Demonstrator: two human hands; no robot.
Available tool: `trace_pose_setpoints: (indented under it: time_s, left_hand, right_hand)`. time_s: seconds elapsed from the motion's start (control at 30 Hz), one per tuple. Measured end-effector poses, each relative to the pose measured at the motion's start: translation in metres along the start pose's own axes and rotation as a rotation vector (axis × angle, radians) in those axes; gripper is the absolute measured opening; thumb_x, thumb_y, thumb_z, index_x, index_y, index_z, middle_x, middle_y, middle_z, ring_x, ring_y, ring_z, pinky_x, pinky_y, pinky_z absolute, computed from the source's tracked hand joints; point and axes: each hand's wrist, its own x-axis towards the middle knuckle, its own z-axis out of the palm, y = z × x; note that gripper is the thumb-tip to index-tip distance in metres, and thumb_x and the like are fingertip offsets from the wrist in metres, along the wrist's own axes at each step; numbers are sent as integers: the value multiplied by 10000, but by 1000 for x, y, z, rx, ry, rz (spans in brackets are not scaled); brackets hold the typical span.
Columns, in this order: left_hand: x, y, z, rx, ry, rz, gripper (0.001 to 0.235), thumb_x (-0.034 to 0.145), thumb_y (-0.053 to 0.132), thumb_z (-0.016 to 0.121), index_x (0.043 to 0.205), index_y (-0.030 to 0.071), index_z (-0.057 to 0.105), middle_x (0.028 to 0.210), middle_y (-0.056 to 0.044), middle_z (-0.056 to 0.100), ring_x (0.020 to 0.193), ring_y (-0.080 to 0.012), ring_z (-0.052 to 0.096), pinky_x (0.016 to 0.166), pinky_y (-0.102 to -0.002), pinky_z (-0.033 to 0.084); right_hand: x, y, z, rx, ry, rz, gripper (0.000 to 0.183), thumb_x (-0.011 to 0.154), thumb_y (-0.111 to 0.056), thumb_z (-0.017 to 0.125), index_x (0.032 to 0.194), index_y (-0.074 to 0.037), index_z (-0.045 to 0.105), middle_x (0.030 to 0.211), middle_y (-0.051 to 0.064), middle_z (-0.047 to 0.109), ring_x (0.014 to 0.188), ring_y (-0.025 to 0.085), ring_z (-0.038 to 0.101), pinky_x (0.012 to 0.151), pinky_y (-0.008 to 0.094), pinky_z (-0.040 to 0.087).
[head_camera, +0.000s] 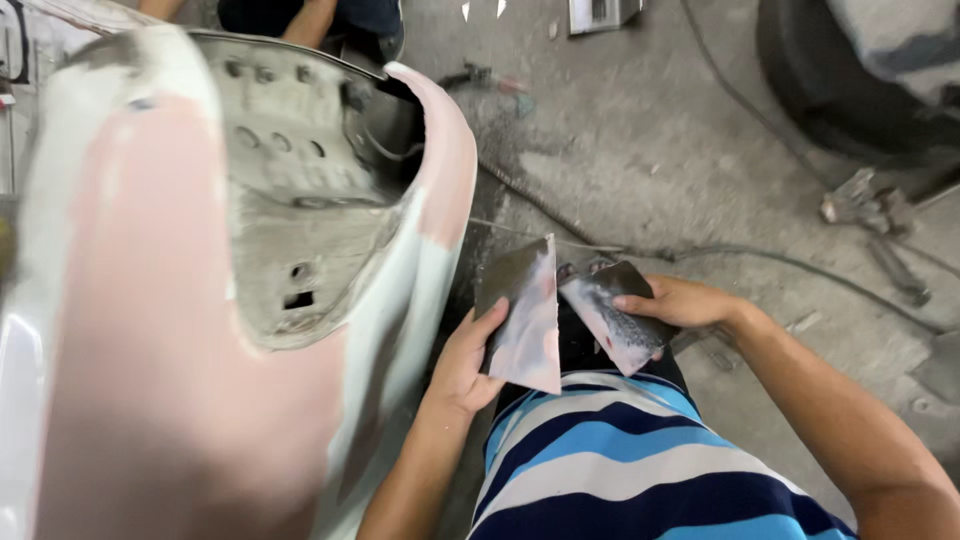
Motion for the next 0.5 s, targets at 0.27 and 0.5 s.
trace_pose_setpoints:
  time_s: [0.27,0.5]
  left_hand:
    - [-35,16,12,730,-53,584,369,1042,262,593,1291,-8,623,1214,-68,687,1072,-116,638,930,-264,519]
    - [-32,33,11,904,18,677,369,1052,280,598,1173,-55,692,995,-146,718,865,-193,629,775,-344,518]
  right_hand:
    - [-67,-44,12,588,192,-466,631,1010,-437,445,1490,-31,388,1445,199,533,1317,379,547,1016,604,476]
    - [-107,-83,-22,611,289,-619,613,1047,-385,467,1518,2,395,1503,221,493,1410,440,443,1144,689,326]
